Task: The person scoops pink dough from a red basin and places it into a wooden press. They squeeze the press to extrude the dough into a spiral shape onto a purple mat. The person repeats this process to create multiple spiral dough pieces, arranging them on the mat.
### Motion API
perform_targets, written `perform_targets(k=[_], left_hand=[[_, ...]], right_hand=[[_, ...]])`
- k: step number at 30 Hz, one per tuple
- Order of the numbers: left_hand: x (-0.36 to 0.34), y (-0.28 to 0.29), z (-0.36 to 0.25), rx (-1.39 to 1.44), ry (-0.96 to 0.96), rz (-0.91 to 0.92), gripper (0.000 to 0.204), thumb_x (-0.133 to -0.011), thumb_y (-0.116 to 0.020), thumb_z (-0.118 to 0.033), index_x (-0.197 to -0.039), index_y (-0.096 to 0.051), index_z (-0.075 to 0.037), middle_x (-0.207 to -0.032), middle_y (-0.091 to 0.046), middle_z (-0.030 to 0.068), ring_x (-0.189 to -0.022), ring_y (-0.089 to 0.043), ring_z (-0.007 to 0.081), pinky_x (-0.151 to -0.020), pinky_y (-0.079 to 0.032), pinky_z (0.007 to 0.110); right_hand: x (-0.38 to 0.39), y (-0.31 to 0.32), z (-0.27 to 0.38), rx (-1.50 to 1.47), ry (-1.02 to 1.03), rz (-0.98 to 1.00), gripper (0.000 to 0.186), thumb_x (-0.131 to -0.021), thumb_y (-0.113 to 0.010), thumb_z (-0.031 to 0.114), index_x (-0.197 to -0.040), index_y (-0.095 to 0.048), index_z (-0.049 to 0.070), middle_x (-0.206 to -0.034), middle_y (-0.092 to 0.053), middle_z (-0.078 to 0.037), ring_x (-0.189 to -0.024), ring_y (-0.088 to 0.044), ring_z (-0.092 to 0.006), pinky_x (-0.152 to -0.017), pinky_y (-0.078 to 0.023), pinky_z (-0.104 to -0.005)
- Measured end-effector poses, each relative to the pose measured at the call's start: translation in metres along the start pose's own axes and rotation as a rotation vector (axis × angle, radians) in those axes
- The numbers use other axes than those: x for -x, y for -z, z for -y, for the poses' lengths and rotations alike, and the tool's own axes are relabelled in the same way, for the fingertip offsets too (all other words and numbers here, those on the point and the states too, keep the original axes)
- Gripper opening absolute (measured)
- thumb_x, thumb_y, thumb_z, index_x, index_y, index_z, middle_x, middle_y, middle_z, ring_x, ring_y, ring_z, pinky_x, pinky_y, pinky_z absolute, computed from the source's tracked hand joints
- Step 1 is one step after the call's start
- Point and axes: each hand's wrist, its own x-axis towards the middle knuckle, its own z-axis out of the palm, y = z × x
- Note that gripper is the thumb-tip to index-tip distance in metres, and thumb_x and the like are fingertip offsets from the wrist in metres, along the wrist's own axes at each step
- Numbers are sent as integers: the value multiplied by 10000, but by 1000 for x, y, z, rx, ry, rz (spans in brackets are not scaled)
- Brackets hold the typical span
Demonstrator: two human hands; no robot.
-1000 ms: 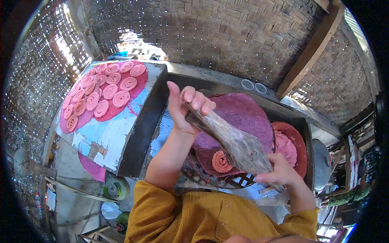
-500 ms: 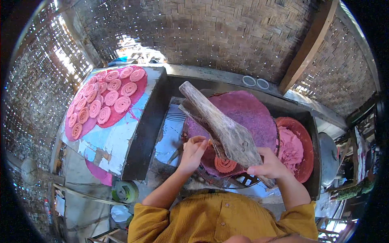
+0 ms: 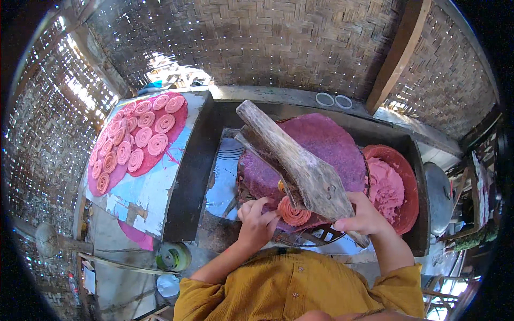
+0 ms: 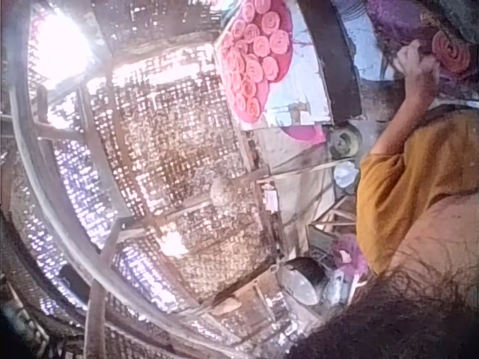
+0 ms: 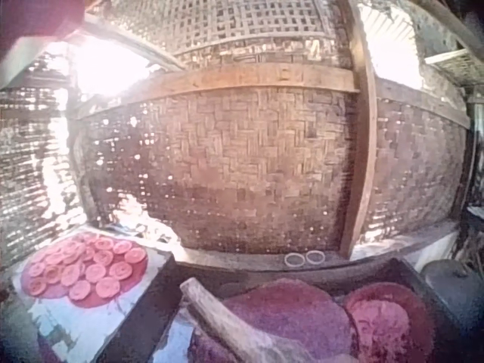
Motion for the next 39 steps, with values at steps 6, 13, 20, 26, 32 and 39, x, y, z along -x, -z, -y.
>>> perform_targets(k=[6, 13, 20, 26, 32, 39], left_hand=[[-2, -5, 0, -8, -23, 20, 174, -575, -680, -126, -736, -637, -175, -995, -527, 16, -901, -442, 266, -759, -311, 387], [-13, 20, -3, 73, -140, 178, 175, -624, -591, -135, -793, -632, -150, -991, -528, 21, -871, -465, 253, -766, -316, 368], [-130, 69, 4, 1926, 328, -143, 781, -817, -250, -628, -1319, -221, -30, -1280, -366, 172, -1175, -370, 272, -982, -270, 399], [-191, 68, 32, 2267, -120, 231, 642, -806, -390, -584, -1262, -375, -133, -977, -598, 68, -1033, -502, 290, -913, -369, 416], [-193, 24, 60, 2312, 233, -83, 516, -827, -399, -547, -1105, -528, -132, -593, -476, -22, -635, -518, 166, -714, -446, 366], [-184, 3, 96, 2312, 236, -195, 307, -866, -403, -328, -1070, -540, -145, -542, -466, -41, -557, -489, 129, -651, -428, 333]], right_hand=[[8, 6, -2, -14, -23, -25, 498, -620, -744, 157, -1027, -545, -49, -943, -583, -56, -864, -518, -107, -778, -424, -268], [13, 12, 1, -83, -23, -70, 565, -619, -744, 211, -1067, -522, -52, -945, -583, -58, -867, -521, -122, -785, -423, -277], [-10, 11, 3, -158, -44, 107, 534, -688, -675, 358, -1026, -541, -33, -876, -590, -61, -764, -558, -138, -690, -453, -263], [-33, 14, 14, -312, -220, 259, 535, -810, -492, 487, -982, -550, -17, -811, -601, -82, -681, -582, -147, -606, -479, -271], [-73, 35, 10, -7, -350, 171, 576, -855, -363, 523, -1001, -551, -1, -801, -612, -95, -644, -592, -169, -577, -487, -283], [-104, 29, 2, 224, -398, 166, 595, -829, -400, 547, -916, -592, -9, -748, -619, -105, -613, -592, -173, -574, -483, -297]])
